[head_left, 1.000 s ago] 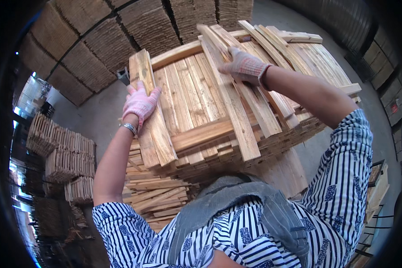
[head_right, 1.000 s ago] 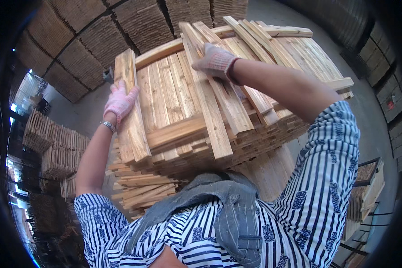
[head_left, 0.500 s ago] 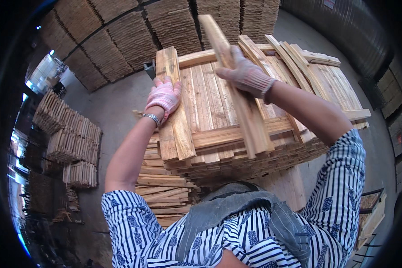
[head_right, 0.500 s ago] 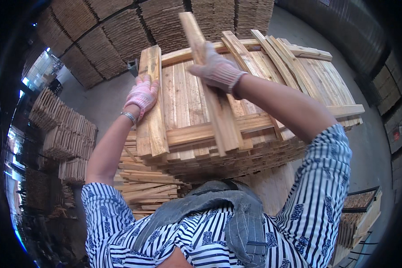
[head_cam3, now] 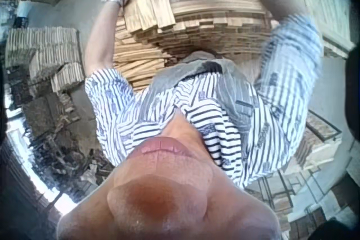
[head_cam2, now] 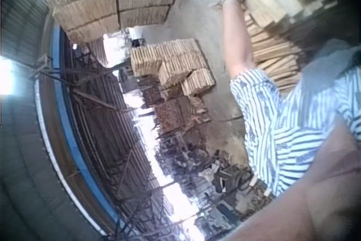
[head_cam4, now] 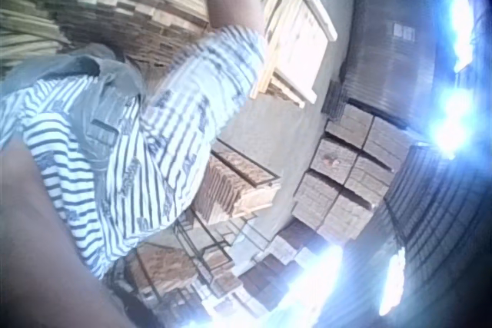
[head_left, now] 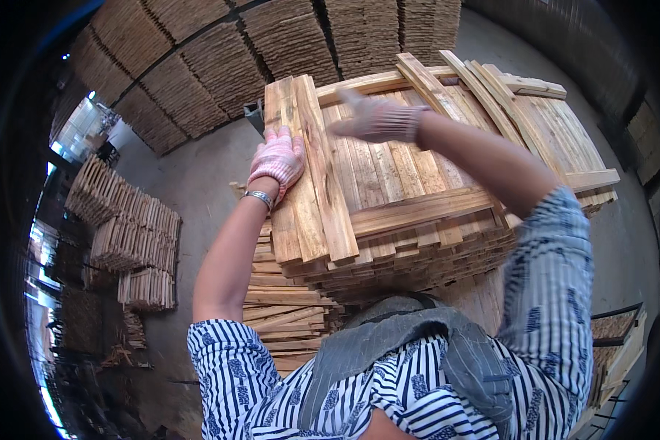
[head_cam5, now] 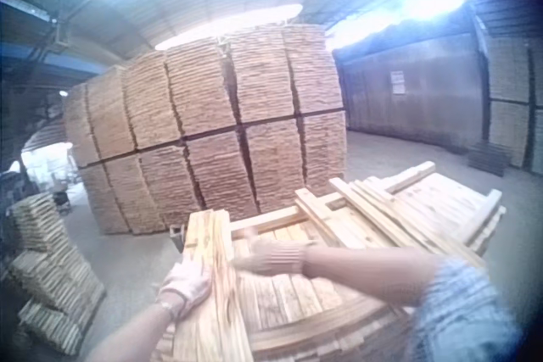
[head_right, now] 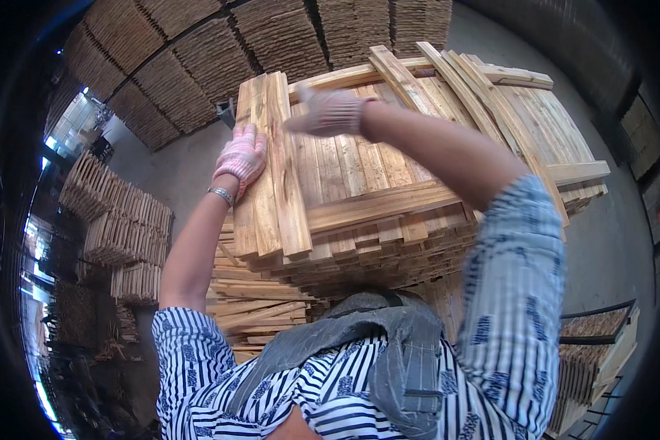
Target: The person picks up bundles of wooden planks from a large pile and stacks them onto a pallet. They repeatedly lift the wood, align the planks, and place them in a neat stack, wearing gloves for protection.
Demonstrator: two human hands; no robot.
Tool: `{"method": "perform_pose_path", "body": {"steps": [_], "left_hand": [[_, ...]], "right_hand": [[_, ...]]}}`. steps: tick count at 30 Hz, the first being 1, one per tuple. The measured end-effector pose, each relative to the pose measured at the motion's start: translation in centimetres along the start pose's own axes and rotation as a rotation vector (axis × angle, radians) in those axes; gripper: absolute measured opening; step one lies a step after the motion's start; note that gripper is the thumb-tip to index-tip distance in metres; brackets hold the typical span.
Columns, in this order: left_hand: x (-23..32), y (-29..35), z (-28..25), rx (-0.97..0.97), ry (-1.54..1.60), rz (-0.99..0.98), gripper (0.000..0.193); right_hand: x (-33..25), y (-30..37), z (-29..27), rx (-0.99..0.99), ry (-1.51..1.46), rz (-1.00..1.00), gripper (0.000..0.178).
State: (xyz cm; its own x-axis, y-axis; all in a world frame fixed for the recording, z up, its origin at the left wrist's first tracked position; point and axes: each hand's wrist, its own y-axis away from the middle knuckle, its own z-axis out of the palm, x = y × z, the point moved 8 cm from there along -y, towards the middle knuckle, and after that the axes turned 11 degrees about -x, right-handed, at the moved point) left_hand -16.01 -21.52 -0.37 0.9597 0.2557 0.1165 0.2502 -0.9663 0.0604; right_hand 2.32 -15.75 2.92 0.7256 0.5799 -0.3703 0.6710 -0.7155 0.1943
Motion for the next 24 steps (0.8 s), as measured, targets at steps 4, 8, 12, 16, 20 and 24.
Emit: {"method": "perform_pose_path", "body": {"steps": [4,8,12,16,20,24], "left_hand": [[0.3,0.1,0.2,-0.04,-0.014,-0.006,0.059],[1.2,-0.5,0.2,-0.013,-0.019,0.013,0.062],[0.0,-0.4,0.4,-0.053,-0.023,-0.016,0.061],[0.1,-0.3,0.5,-0.008,-0.027,0.014,0.061],[0.5,-0.6,0.5,-0.034,-0.036,-0.001,0.061],[0.3,0.3,0.2,-0.049,-0.036,-0.025,0.062]], "right_hand": [[10.3,8.4,-5.1,0.271,0.276,0.398,0.096],[19.4,8.3,-1.8,0.145,0.032,0.467,0.077],[15.2,8.5,-3.6,0.157,-0.084,0.297,0.08],[7.4,7.5,-3.2,0.057,-0.215,0.183,0.078],[1.4,2.1,2.8,0.102,-0.25,-0.141,0.068],[-3.6,2.1,4.9,-0.093,-0.116,0.128,0.072]]}}
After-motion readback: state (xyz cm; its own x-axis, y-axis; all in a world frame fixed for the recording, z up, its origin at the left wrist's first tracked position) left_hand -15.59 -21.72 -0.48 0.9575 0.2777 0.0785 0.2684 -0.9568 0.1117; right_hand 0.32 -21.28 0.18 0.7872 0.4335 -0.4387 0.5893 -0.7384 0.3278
